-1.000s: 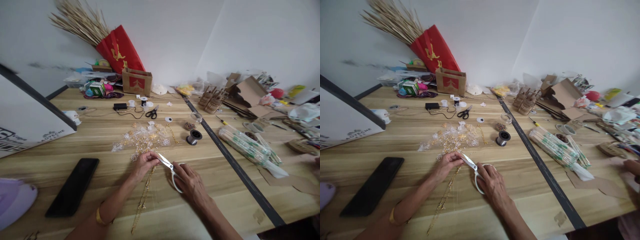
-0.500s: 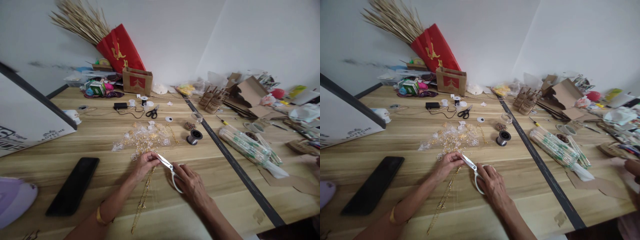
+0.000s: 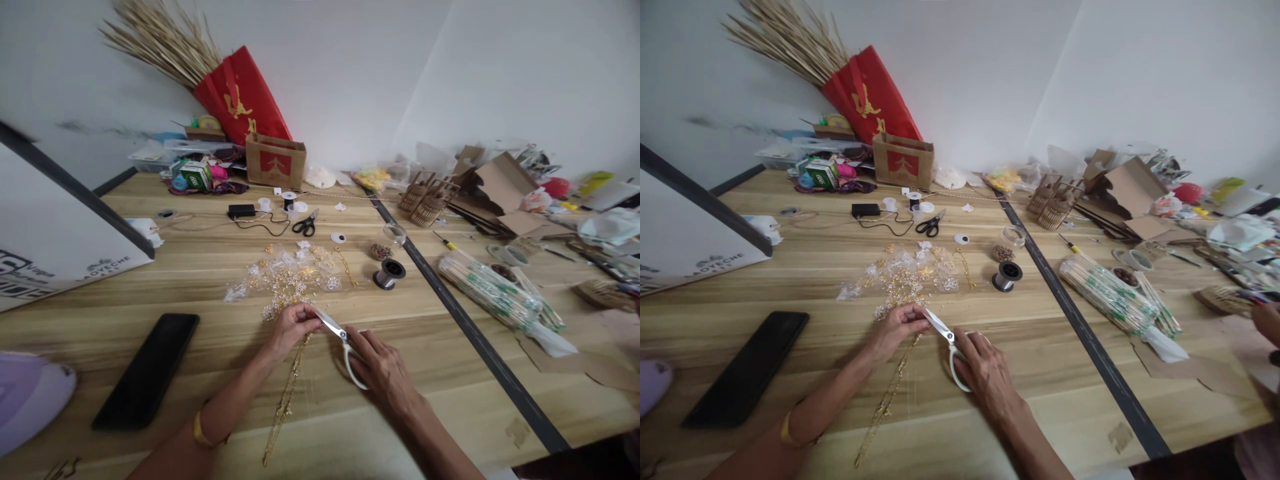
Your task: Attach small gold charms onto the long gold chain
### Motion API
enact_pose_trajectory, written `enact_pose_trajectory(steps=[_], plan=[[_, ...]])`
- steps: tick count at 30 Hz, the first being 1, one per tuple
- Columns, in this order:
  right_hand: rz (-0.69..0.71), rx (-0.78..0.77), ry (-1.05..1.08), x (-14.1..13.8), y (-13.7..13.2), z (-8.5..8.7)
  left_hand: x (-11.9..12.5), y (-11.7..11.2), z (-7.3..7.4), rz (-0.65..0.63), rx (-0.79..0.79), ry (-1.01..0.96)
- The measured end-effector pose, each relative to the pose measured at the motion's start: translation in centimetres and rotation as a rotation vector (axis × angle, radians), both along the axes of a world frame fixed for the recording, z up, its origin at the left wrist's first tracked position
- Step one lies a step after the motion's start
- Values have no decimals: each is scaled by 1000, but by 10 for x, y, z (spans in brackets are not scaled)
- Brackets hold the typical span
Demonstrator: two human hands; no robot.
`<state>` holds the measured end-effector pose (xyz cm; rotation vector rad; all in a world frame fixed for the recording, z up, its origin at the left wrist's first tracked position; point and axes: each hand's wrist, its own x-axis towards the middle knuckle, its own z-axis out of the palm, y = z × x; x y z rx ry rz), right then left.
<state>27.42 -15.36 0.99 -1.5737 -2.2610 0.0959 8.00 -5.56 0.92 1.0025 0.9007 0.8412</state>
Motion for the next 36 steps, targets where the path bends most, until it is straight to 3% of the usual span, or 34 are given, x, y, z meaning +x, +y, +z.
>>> enact_pose_trajectory(steps=[16, 26, 30, 33, 36], plan=[[-61, -178, 153, 5, -6, -1, -2, 3, -2, 44, 26, 17], [-182, -164, -214, 21, -17, 9, -10, 5, 9, 70, 49, 20], [-231, -122, -350, 18, -16, 25, -11, 5, 12, 65, 24, -9], [-170, -114, -291, 10, -3, 42, -11, 6, 13, 57, 13, -25], [17, -199, 14, -5, 19, 50, -10, 6, 13, 43, 12, -26]])
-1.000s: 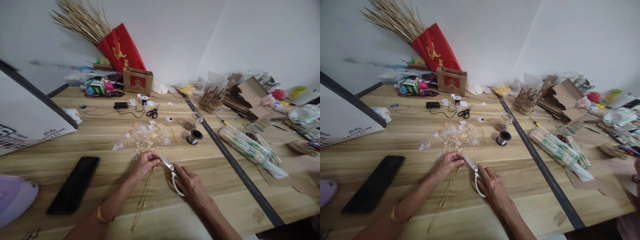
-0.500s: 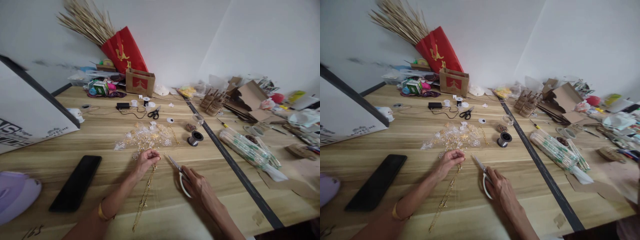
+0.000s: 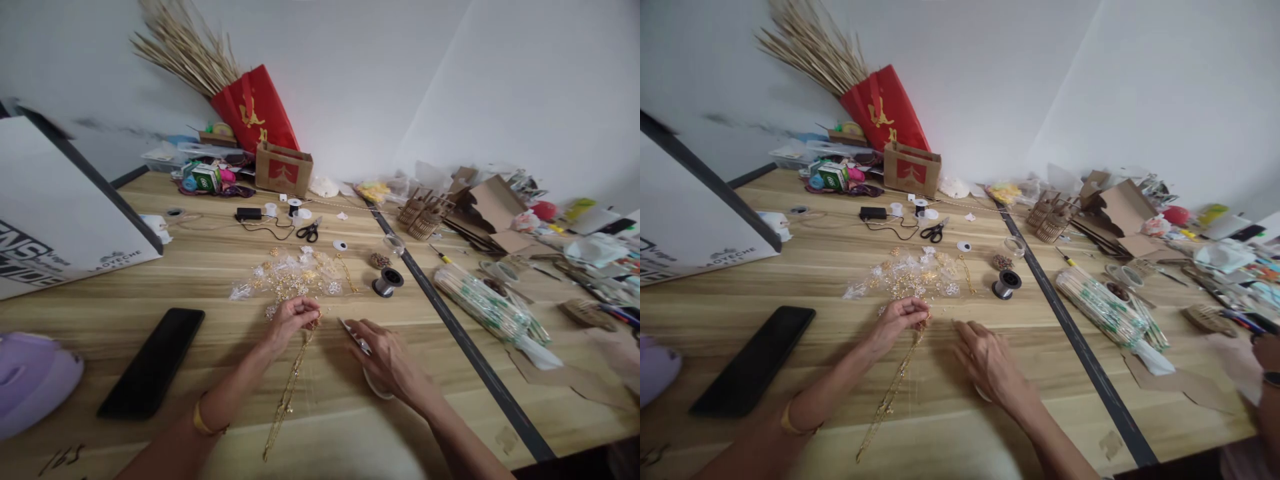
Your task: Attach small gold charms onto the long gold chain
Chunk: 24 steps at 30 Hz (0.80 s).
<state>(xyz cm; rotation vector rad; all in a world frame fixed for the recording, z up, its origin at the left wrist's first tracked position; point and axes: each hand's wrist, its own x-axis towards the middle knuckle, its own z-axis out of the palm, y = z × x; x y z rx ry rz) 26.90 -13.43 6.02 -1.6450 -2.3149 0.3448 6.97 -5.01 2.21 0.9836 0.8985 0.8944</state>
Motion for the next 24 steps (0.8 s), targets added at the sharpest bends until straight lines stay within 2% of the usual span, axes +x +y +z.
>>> enact_pose_trajectory(steps=[3, 7, 10, 18, 24], plan=[[45, -162, 377, -18, 26, -5, 1, 0, 1, 1, 25, 6], [-1, -310, 675, -35, 53, -20, 2, 1, 0, 24, 77, 2], [-28, -407, 848, -38, 62, -30, 2, 2, -4, 34, 93, 5], [-52, -647, 1024, -32, 62, -41, 3, 2, -14, -29, 218, 108], [-5, -704, 1125, -30, 61, -42, 3, 2, -16, -120, 150, 77]])
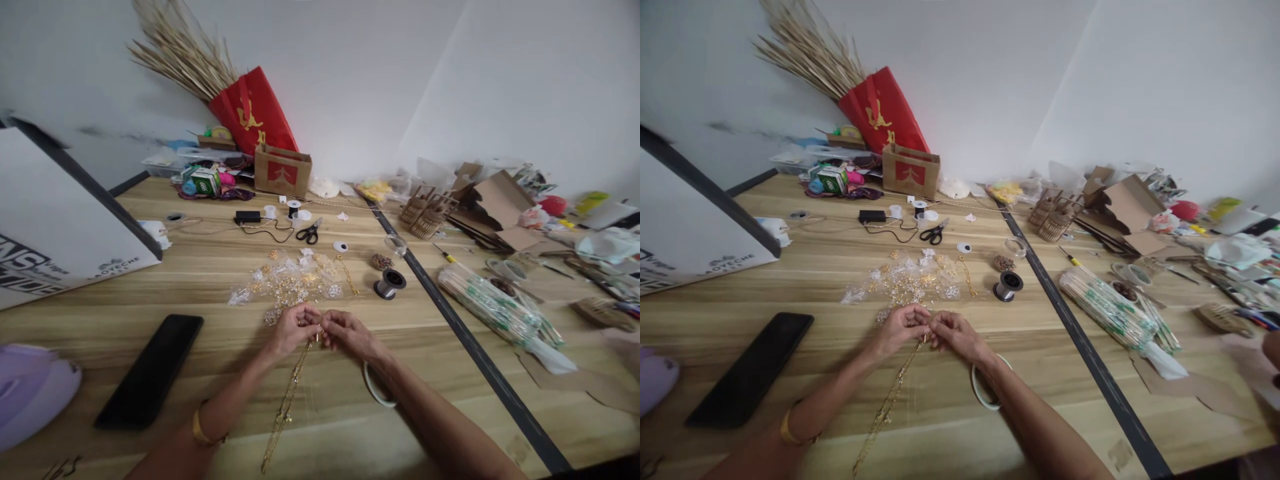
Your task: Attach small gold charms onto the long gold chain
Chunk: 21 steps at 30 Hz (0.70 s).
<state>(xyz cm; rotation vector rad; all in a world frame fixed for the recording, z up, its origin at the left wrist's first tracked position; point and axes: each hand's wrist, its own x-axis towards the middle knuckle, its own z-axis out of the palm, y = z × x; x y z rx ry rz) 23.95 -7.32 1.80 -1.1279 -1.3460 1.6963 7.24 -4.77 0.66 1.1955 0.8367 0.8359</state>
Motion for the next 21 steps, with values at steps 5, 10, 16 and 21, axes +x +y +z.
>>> enact_pose_trajectory(steps=[5, 10, 16, 21], plan=[[-57, 11, 76, 1, 1, -4, -2, 0, 8, -1, -69, -12], [-149, 10, 159, 2, 3, -8, -4, -3, 13, -39, -80, 31], [-195, -11, 204, 2, 3, -9, -2, -2, 7, -77, -62, 31], [-181, -12, 244, 3, 3, -8, -4, -2, 10, -41, -69, 42]])
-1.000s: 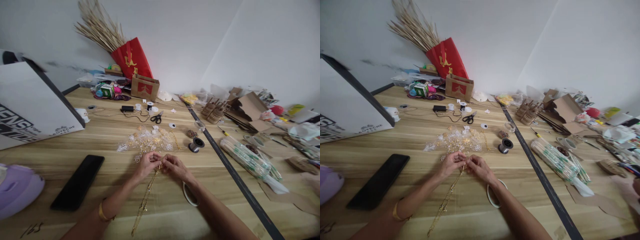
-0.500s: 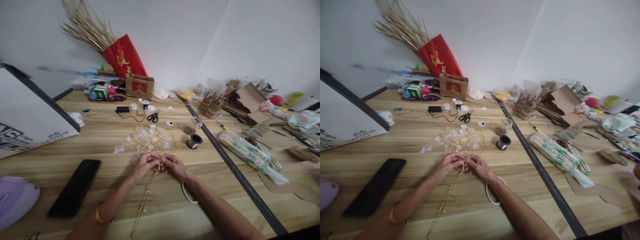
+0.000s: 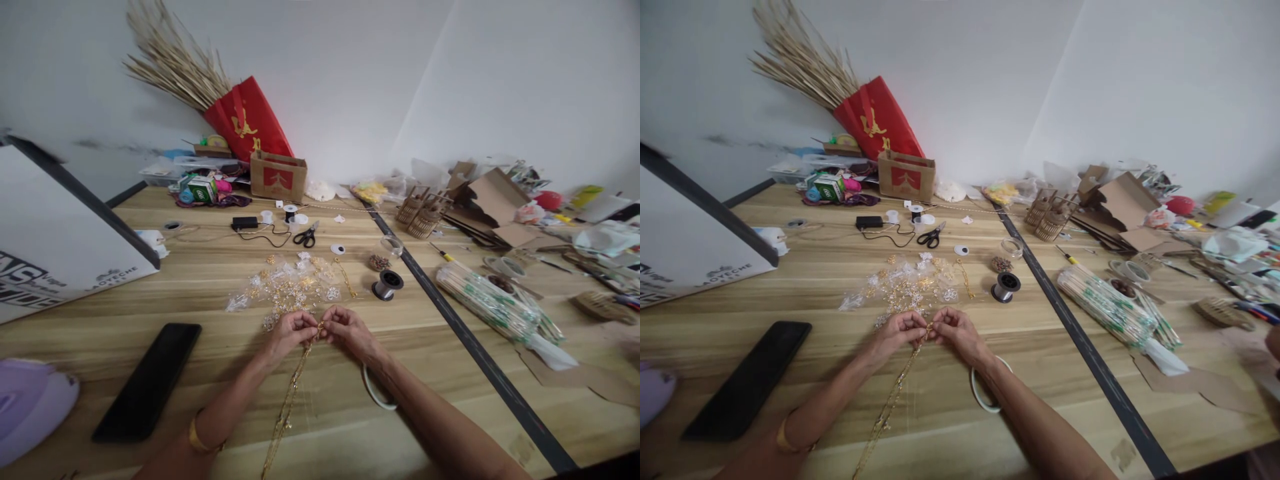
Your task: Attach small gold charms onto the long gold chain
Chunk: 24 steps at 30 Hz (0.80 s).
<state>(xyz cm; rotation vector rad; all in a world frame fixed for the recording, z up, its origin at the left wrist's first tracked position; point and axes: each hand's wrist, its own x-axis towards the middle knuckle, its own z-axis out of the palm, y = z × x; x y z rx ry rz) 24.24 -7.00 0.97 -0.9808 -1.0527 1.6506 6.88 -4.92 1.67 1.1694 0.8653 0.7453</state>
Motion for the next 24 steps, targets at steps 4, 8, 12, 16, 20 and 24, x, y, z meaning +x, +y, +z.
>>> enact_pose_trajectory(steps=[4, 8, 12, 16, 20, 24], plan=[[30, 75, -82, -1, -1, 1, -1, -1, 6, 29, 21, -4], [30, 162, -181, -3, -3, 1, -1, -2, 9, 41, 27, -2], [8, 200, -237, -5, -4, 0, -1, -1, 6, 54, 28, 0], [0, 212, -258, -5, -5, -1, 0, 1, -1, 34, 21, -7], [-25, 206, -235, -5, -4, -5, 1, 4, -9, 8, 24, 14], [-51, 193, -217, -6, -4, -6, 1, 5, -12, 9, 15, 61]])
